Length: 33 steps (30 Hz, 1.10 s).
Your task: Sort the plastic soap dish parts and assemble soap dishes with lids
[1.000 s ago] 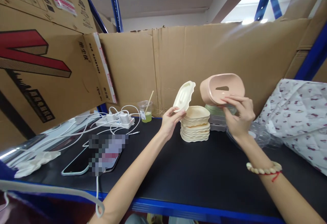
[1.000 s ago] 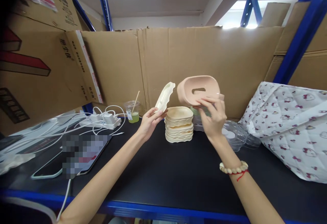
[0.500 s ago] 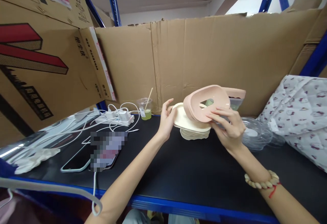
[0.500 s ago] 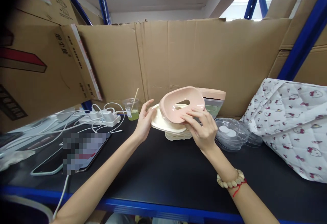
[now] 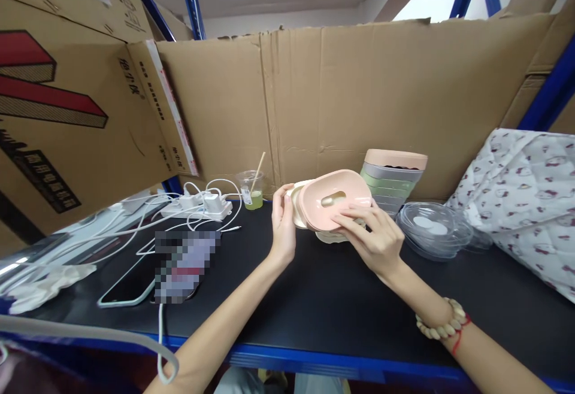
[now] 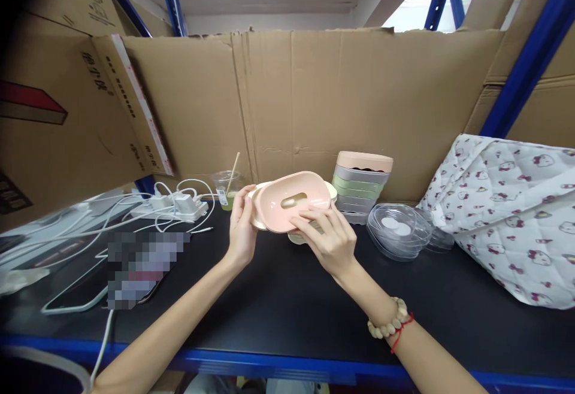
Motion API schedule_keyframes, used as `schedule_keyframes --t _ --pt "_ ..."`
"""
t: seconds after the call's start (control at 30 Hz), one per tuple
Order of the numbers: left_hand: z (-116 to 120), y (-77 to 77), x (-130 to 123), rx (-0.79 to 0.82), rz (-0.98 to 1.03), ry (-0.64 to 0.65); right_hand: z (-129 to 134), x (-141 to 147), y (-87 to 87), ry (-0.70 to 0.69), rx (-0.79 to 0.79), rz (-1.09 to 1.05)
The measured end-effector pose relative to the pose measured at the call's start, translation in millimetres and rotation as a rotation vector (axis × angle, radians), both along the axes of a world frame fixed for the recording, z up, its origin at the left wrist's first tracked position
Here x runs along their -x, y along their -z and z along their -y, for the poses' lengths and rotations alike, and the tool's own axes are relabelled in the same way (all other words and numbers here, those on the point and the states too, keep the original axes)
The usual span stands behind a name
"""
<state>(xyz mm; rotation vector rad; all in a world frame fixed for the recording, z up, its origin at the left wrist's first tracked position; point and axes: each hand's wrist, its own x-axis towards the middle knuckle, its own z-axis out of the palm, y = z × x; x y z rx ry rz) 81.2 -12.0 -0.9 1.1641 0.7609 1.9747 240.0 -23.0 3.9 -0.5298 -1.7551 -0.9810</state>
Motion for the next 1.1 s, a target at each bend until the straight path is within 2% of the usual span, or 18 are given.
schedule_keyframes --t 0.2,0.3,0.37,0.43,0.5,0.57,0.63,0.7,0.8,0.97,1.1 --pt "5.1 0.7 -3.8 -0.009 0.021 0.064 5.5 7.8 6.4 0.008 0.039 -0.021" --pt "2.0 -0.9 0.3 0.015 0.06 0.028 4.5 7.2 9.4 -0.07 0.068 -0.045" --pt "-0.3 -3.5 4.1 0.047 0.095 0.026 1.7 5.2 9.8 -0.123 0.143 -0.176" --pt "-1.0 -5.8 6.3 0.061 0.084 0.059 -2.4 3.0 8.5 -0.193 0.308 -0.367" --pt "0.2 -6.1 5.9 0.053 0.032 0.122 -7.0 1.1 5.7 -0.34 0.573 -0.518" --pt "2.2 -4.1 3.5 0.045 -0.027 0.186 -10.9 -0.1 2.1 -0.495 0.846 -0.611" --pt "3.6 -1.3 0.7 0.055 -0.063 0.224 -13.1 -0.6 -1.5 -0.58 1.014 -0.685" --pt "3.5 0.9 -0.9 0.081 -0.073 0.241 -13.2 -0.5 -4.1 -0.599 1.042 -0.752" --pt "0.9 1.7 -0.7 0.116 -0.081 0.231 -10.8 0.4 -5.4 -0.579 0.983 -0.775" --pt "-2.4 2.2 1.7 0.171 -0.117 0.236 -7.7 -0.2 -5.6 -0.555 0.935 -0.733" --pt "0.2 1.8 0.7 0.205 -0.045 0.327 -4.6 -5.0 -9.3 -0.577 1.012 -0.61"
